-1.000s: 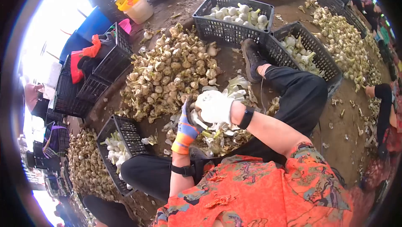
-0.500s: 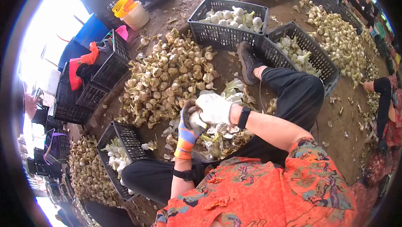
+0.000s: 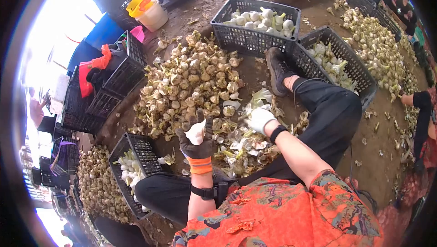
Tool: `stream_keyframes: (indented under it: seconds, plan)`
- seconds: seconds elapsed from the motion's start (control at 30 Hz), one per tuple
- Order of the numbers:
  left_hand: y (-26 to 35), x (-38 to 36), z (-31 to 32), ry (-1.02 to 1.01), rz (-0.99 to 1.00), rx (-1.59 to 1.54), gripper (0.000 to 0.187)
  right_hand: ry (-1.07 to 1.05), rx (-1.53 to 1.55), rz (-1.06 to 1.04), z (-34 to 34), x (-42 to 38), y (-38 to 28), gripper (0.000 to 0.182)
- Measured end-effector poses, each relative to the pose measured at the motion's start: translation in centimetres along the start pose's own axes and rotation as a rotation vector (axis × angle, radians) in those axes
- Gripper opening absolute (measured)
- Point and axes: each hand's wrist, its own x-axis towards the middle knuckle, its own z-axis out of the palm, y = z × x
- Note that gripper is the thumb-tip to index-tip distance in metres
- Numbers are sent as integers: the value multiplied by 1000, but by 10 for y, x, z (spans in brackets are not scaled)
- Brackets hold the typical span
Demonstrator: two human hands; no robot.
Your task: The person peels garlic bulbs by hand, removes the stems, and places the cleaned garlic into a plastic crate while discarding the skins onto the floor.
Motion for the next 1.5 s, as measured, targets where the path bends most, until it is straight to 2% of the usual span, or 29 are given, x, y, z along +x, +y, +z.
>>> stream_keyframes:
  seconds: [0.07,0.13,0.17,0.2,0.27,0.33,0.37,0.4,0.47,0.5,0.57,0.67,0.7,0.77,0.8,0.83,0.87,0.93,0.97,1.0,1.07,1.13,1.2,1.3,1.33,1.37,1.4,1.47,1.5]
  plan:
    - [0,12,-22,-8,45,24,42,39,36,6,37,12,30,48]
    - [-7,22,-49,-34,32,89,43,2,952,98,33,5,-6,42]
    - [-9,25,-62,-56,7,153,43,-191,1729,153,30,-4,-20,42]
    - [-11,27,-68,-78,-15,220,44,-285,1876,115,25,-6,-38,44]
    - [-19,30,-64,84,-39,142,40,-148,1769,56,16,-6,-69,43]
    - [-17,32,-71,130,-108,107,38,-75,1722,-194,15,-4,-78,49]
    - [-16,36,-78,357,-112,114,37,49,1518,-238,12,-2,-82,46]
    - [-15,35,-73,392,-192,127,35,369,1127,-480,12,3,-85,32]
    - [-19,36,-62,421,-248,92,33,338,751,-472,5,4,-77,18]
    - [-21,35,-54,405,-233,70,34,283,777,-390,4,2,-80,17]
    - [-27,32,-67,327,-58,411,40,177,824,-232,4,-1,-88,16]
    - [-16,39,-103,342,56,410,28,-68,810,-296,20,-14,-92,20]
    - [-18,38,-100,296,270,1008,30,-147,851,-274,14,-20,-93,24]
    - [-19,44,-94,334,361,1067,33,-324,667,-306,9,-14,-75,28]
    - [-13,51,-95,420,223,531,35,-410,570,-320,10,-11,-62,31]
    - [-12,57,-95,475,76,-9,36,-212,140,-286,33,-5,-37,40]
    - [-13,54,-83,520,47,-51,36,-217,-83,-15,17,-11,-40,47]
    - [-20,50,-90,392,-3,114,41,100,812,82,29,15,-31,47]
    - [-30,49,-94,327,18,484,49,-4,1417,365,23,8,-38,49]
    - [-41,52,-90,194,-64,669,61,-251,1869,333,16,10,-37,55]
    - [-62,48,-71,67,44,892,70,-61,2280,269,32,48,-38,58]
    - [-54,50,-71,-4,94,981,72,-55,2404,227,-20,74,-26,53]
    - [-41,52,-82,65,83,809,67,133,2437,-280,-107,72,-40,45]
    - [-33,53,-91,261,82,730,64,297,2074,-44,-81,149,31,33]
    - [-34,56,-91,322,73,771,64,548,1362,-118,-5,218,76,27]
    - [-35,56,-95,255,86,800,66,307,804,191,-49,170,9,31]
    - [-33,58,-96,294,37,765,62,183,307,228,-31,182,9,39]
    - [-33,61,-106,325,-12,741,61,161,107,293,-6,197,-2,43]
    - [-35,61,-122,345,-1,775,61,330,196,350,16,201,3,42]
